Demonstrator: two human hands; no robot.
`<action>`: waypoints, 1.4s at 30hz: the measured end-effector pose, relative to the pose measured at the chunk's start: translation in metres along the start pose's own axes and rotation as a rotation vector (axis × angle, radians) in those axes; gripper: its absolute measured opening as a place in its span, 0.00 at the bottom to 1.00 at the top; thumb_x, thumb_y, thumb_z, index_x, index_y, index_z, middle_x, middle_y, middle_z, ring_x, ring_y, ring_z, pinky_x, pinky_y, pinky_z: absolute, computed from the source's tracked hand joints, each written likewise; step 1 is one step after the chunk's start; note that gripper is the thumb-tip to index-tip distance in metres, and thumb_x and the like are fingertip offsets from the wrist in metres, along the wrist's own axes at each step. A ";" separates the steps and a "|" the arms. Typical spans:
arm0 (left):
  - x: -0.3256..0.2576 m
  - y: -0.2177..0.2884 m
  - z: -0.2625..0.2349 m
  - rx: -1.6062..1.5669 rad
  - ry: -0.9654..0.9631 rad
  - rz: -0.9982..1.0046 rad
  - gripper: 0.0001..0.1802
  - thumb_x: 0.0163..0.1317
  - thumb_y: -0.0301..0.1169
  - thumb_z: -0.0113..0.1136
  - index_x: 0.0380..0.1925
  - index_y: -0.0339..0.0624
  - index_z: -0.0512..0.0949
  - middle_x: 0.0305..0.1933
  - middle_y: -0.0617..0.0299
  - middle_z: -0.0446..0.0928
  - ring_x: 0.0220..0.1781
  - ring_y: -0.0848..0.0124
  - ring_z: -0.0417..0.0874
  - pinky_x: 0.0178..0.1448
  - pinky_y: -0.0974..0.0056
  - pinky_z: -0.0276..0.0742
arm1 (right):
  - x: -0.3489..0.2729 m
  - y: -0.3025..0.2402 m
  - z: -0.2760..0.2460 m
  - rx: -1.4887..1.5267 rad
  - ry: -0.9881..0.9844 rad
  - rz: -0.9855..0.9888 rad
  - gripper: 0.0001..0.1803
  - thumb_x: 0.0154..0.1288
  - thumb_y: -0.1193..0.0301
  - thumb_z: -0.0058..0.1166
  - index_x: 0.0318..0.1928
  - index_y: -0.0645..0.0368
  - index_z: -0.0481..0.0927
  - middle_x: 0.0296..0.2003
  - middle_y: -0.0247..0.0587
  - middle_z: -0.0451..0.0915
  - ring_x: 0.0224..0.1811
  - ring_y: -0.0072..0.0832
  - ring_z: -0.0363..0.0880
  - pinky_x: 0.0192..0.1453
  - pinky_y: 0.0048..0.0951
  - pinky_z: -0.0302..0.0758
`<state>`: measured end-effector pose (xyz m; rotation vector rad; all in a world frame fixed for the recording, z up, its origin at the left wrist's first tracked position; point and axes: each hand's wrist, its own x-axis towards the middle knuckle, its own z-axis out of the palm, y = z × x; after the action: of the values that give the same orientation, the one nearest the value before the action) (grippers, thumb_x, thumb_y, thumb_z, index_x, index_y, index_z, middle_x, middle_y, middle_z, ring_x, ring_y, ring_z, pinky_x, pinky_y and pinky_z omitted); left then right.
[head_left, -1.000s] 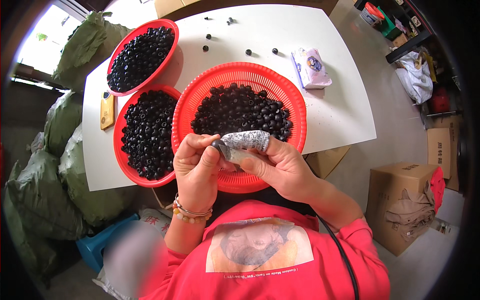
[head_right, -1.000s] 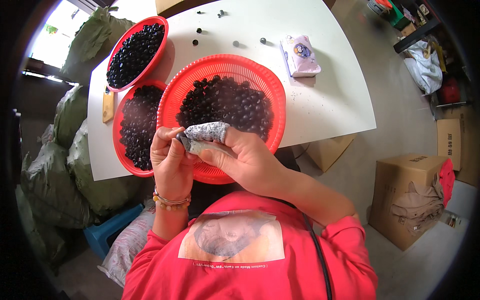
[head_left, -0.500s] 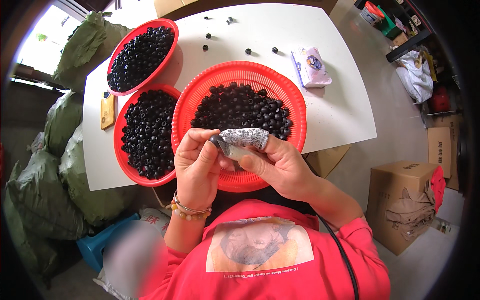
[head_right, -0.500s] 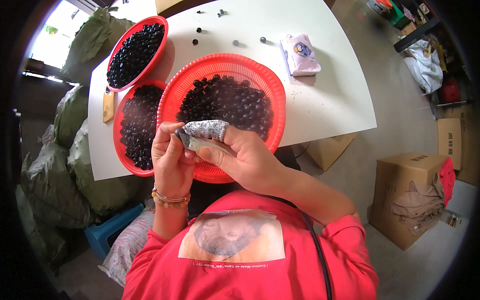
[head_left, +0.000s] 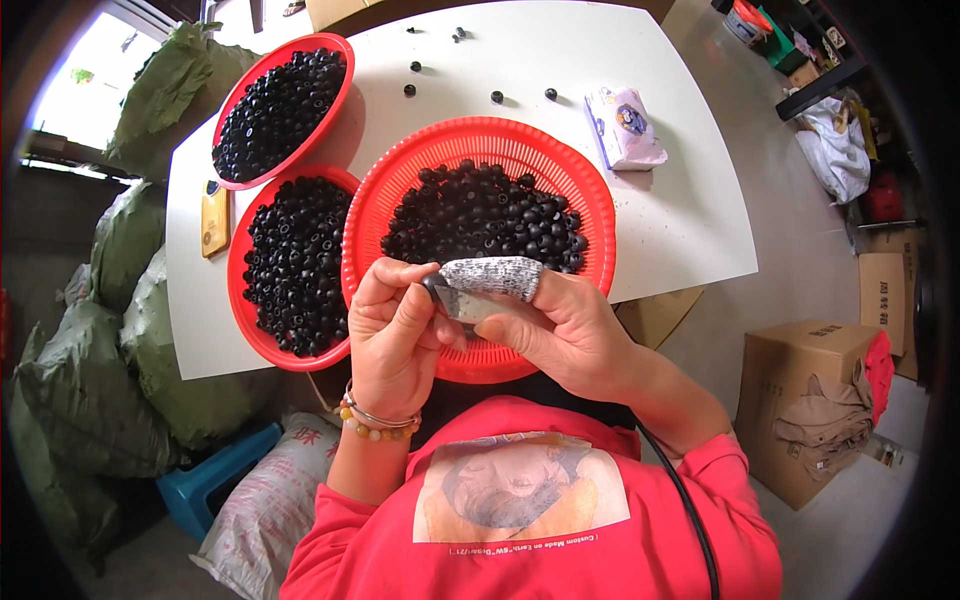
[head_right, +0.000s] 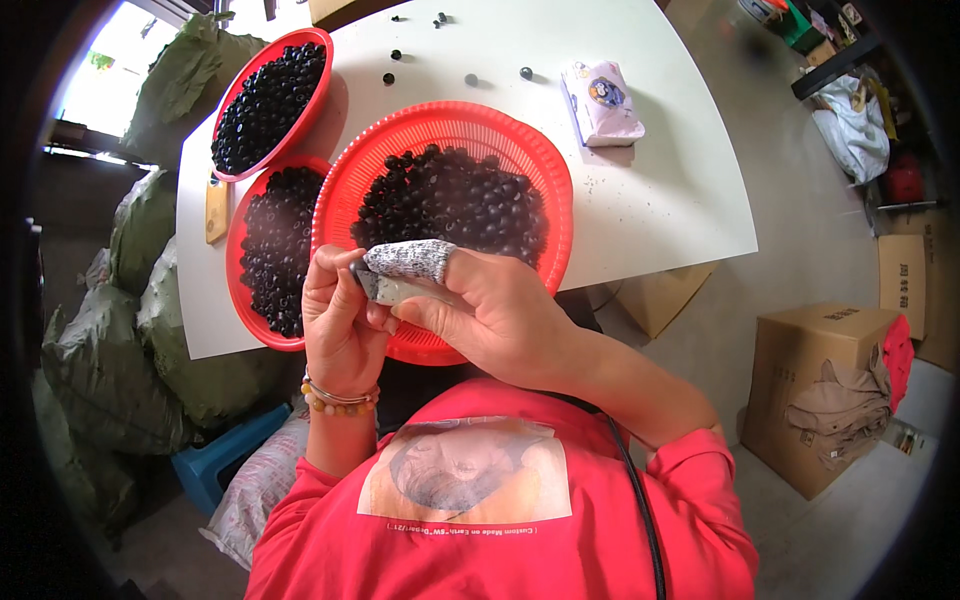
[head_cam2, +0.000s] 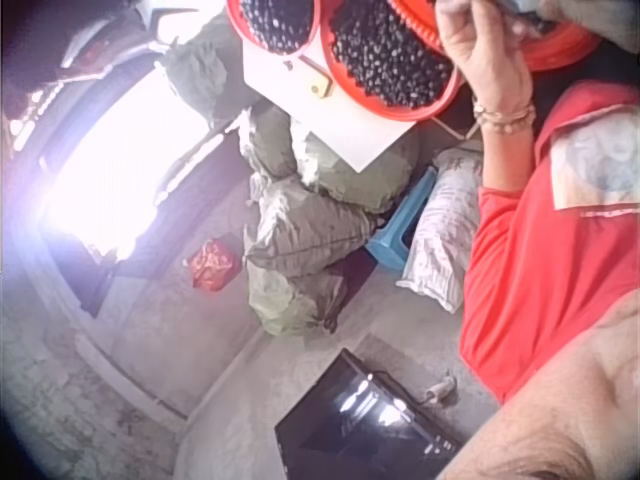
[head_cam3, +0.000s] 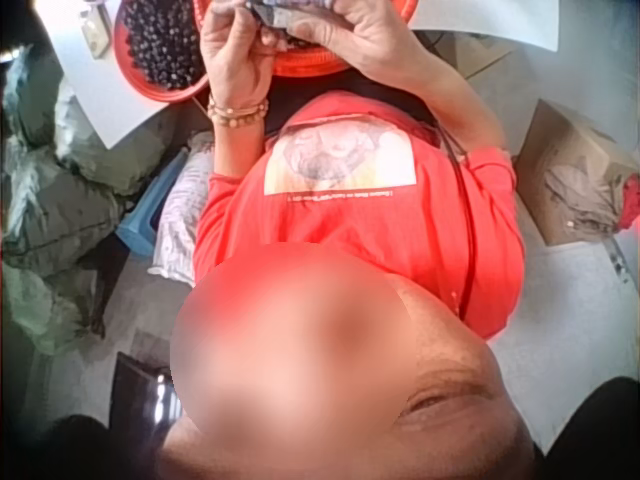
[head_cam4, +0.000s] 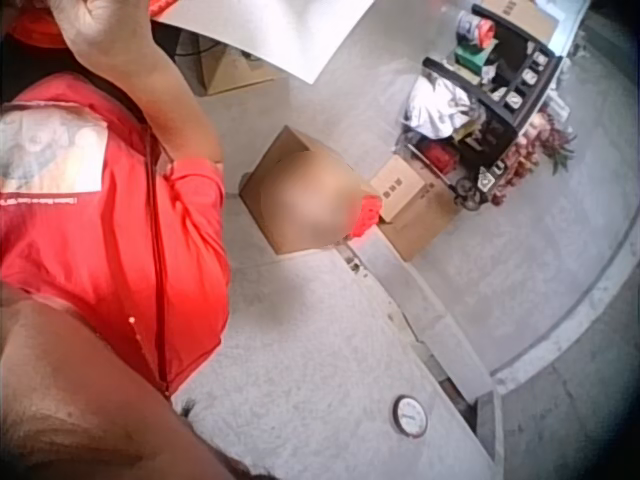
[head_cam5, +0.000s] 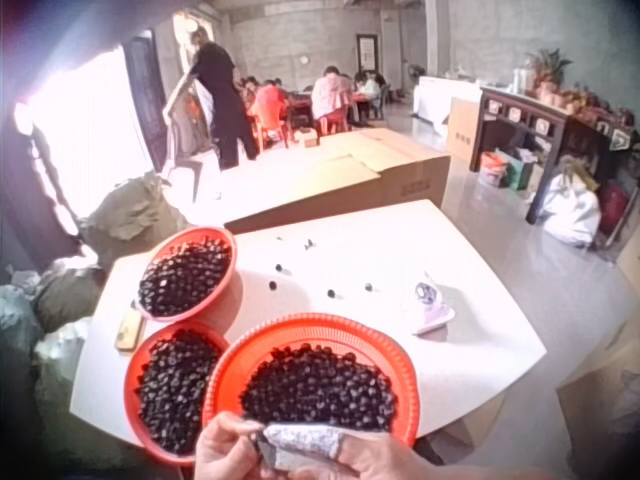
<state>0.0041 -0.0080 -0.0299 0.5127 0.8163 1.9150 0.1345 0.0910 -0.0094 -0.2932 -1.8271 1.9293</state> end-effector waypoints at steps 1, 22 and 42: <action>0.000 0.000 0.000 0.006 0.014 0.004 0.06 0.60 0.25 0.47 0.37 0.35 0.69 0.26 0.60 0.72 0.21 0.77 0.74 0.24 0.71 0.76 | 0.001 0.000 0.000 0.017 -0.001 0.006 0.16 0.60 0.74 0.48 0.49 0.63 0.69 0.38 0.41 0.77 0.40 0.23 0.76 0.44 0.23 0.71; 0.004 0.005 0.009 -0.157 0.061 -0.118 0.08 0.64 0.34 0.41 0.37 0.44 0.66 0.23 0.63 0.70 0.17 0.81 0.67 0.18 0.75 0.69 | 0.003 -0.003 0.001 0.251 -0.024 0.028 0.15 0.63 0.74 0.44 0.50 0.65 0.67 0.41 0.38 0.75 0.43 0.19 0.72 0.49 0.22 0.68; 0.006 0.003 0.015 -0.015 0.084 -0.046 0.04 0.63 0.28 0.43 0.34 0.42 0.67 0.22 0.61 0.72 0.14 0.80 0.68 0.16 0.72 0.71 | 0.001 0.004 -0.008 -0.010 0.006 -0.008 0.16 0.59 0.73 0.49 0.48 0.63 0.70 0.39 0.43 0.77 0.41 0.26 0.76 0.44 0.24 0.71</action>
<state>0.0093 0.0011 -0.0178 0.4028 0.8602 1.9095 0.1364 0.0984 -0.0134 -0.2943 -1.8319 1.9122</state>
